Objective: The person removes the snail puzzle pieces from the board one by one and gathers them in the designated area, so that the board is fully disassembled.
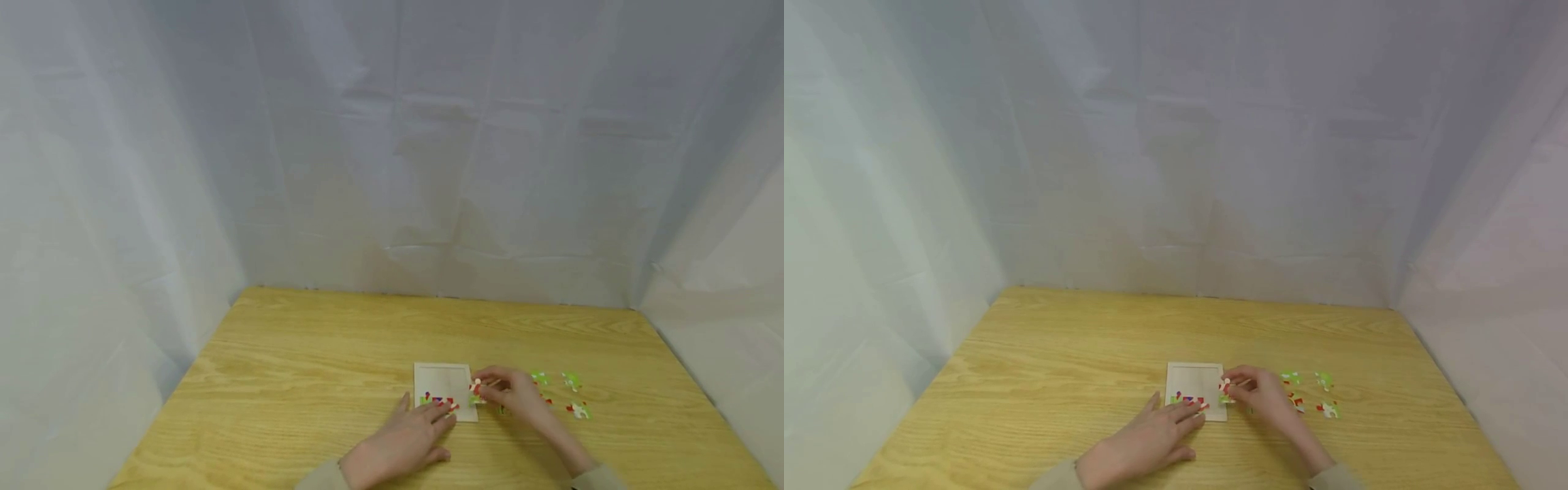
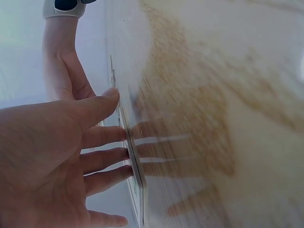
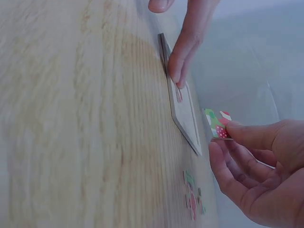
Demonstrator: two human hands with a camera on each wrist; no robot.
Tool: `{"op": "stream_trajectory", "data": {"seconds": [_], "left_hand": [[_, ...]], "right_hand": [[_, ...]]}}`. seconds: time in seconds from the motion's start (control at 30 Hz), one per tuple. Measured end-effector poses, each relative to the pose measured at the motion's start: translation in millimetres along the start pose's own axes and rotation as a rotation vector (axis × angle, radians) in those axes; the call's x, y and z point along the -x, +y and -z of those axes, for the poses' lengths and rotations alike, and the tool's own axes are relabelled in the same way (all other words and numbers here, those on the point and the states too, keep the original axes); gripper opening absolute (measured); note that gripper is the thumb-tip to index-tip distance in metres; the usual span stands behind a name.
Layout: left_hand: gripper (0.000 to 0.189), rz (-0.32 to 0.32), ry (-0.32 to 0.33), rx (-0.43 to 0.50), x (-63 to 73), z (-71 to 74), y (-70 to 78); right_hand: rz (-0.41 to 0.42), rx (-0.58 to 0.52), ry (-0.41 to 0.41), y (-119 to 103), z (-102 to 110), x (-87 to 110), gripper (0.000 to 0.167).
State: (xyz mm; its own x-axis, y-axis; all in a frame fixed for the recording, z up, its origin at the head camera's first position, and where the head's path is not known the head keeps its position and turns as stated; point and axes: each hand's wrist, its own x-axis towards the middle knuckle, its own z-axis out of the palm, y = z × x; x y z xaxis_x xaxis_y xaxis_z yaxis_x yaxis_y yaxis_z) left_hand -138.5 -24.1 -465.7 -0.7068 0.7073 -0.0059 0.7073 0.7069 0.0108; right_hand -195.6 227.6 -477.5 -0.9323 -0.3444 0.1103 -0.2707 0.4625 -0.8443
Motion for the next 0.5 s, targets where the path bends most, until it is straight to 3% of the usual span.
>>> {"op": "stream_trajectory", "data": {"seconds": [0.37, 0.5], "left_hand": [[0.059, -0.013, 0.009, -0.005, 1.0, -0.9, -1.1], [0.059, -0.014, 0.009, -0.006, 1.6, -1.2, -1.4]], "right_hand": [[-0.024, -0.006, 0.038, 9.8, 31.0, 21.0, 0.031], [-0.085, 0.005, 0.052, 14.4, 43.4, 30.9, 0.034]]}}
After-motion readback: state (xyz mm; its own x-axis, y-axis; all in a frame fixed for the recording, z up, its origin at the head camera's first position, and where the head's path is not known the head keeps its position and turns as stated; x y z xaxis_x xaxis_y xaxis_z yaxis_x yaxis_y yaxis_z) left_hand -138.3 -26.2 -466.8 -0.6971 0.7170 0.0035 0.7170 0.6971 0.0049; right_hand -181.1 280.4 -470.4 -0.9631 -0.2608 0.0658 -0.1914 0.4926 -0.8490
